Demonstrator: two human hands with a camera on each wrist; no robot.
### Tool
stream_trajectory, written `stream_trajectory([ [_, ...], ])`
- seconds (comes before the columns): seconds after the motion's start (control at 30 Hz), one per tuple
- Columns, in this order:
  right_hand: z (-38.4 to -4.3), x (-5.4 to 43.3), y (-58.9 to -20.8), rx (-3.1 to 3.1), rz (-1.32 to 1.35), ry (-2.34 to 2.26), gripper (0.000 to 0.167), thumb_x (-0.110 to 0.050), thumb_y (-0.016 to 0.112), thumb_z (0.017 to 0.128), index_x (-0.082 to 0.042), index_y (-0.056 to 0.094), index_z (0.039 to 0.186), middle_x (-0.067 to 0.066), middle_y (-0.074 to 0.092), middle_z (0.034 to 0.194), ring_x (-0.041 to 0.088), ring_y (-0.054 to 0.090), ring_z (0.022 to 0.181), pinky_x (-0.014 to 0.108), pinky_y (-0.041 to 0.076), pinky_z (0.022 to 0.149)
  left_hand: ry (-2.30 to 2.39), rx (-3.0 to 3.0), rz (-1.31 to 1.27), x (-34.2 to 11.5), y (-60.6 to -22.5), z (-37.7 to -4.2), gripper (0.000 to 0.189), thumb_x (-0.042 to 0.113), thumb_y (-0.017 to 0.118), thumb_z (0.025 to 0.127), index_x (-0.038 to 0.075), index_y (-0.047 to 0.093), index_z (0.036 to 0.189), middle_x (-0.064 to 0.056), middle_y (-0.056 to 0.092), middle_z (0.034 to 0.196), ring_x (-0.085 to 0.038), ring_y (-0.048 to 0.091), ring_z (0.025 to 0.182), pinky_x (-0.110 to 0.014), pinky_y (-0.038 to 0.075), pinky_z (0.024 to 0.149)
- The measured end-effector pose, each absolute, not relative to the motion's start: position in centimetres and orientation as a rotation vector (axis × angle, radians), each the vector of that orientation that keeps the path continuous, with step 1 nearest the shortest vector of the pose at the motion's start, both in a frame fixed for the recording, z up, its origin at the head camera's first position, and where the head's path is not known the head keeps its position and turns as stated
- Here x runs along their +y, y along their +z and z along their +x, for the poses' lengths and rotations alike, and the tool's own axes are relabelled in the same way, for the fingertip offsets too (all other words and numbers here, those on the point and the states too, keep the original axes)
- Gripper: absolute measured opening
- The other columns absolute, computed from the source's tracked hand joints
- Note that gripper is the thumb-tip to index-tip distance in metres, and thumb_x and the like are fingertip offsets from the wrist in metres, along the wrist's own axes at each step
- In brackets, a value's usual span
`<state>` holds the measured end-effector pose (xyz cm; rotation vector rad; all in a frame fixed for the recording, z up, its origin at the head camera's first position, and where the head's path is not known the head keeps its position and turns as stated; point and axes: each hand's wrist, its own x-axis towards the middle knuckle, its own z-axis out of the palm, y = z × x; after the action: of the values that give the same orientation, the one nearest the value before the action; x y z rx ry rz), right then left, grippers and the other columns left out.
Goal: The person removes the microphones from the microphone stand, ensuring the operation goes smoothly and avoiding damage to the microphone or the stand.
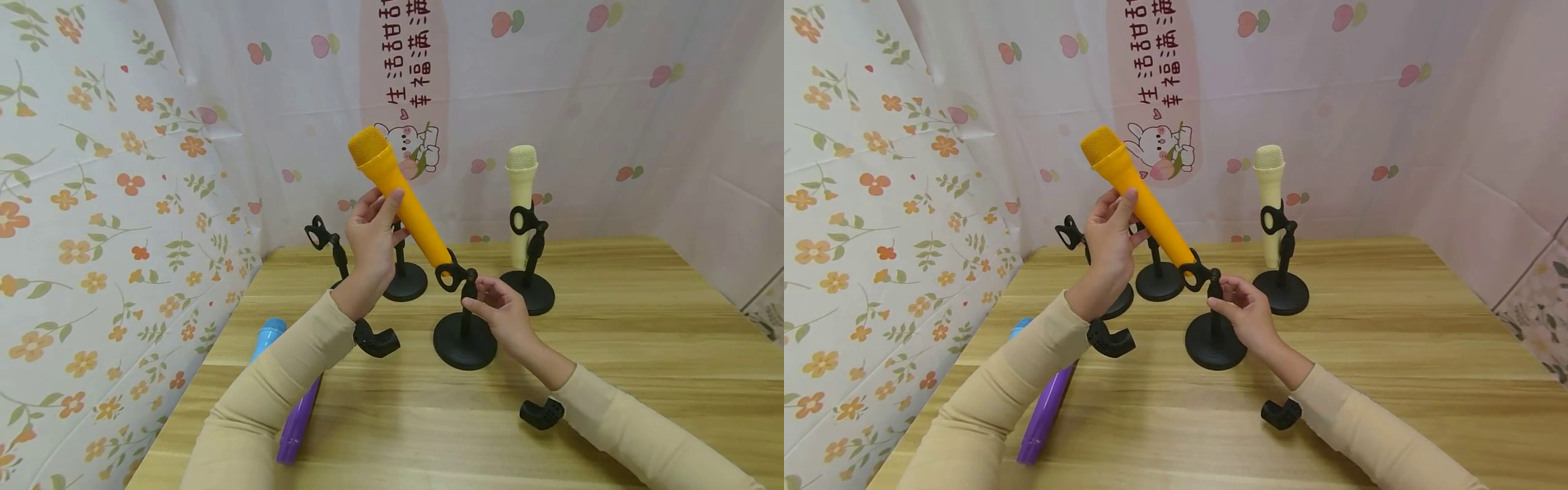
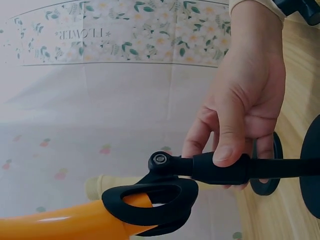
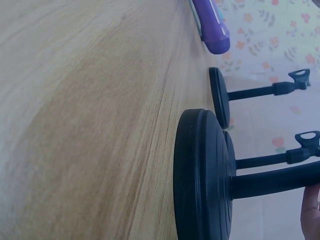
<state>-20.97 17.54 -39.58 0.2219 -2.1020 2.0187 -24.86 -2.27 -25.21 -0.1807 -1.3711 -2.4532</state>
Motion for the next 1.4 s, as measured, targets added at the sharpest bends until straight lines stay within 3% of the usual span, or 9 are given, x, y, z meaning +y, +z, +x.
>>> stream_trajectory([
  [0.53, -20.9, 17.5, -39.5, -2.105, 0.212, 2.032, 0.039, -0.006, 0.074, 0.086, 0.003, 0.056, 0.120, -0.004, 0.056, 0.101, 0.012, 0.051, 0.093, 0.016, 0.049, 0.081, -2.416, -1.348, -0.200, -3.5, -24.4, -25.0, 0.033, 0.026, 0.073, 0.088, 0.009, 0.065, 0.115, -0.008, 0.063, 0.105, -0.019, 0.061, 0.085, -0.042, 0.057, 0.076],
  [0.87, -21.0, 17.6, -39.5, -2.077, 0.206, 2.076, 0.032, -0.005, 0.075, 0.086, -0.005, 0.060, 0.114, -0.004, 0.056, 0.100, 0.012, 0.051, 0.093, 0.016, 0.049, 0.081, -2.388, -1.362, -0.197, -4.1, -24.3, -25.2, 0.036, 0.027, 0.073, 0.088, 0.008, 0.065, 0.116, -0.009, 0.064, 0.105, -0.020, 0.063, 0.085, -0.041, 0.058, 0.072],
  [1.4, -20.9, 17.5, -39.3, -2.094, 0.178, 2.101, 0.032, -0.006, 0.075, 0.086, -0.007, 0.060, 0.115, -0.003, 0.055, 0.102, 0.012, 0.051, 0.095, 0.017, 0.050, 0.081, -2.373, -1.526, -0.160, -5.1, -26.4, -25.2, 0.038, 0.029, 0.077, 0.085, 0.007, 0.066, 0.115, -0.009, 0.063, 0.100, -0.017, 0.057, 0.078, -0.041, 0.058, 0.069],
])
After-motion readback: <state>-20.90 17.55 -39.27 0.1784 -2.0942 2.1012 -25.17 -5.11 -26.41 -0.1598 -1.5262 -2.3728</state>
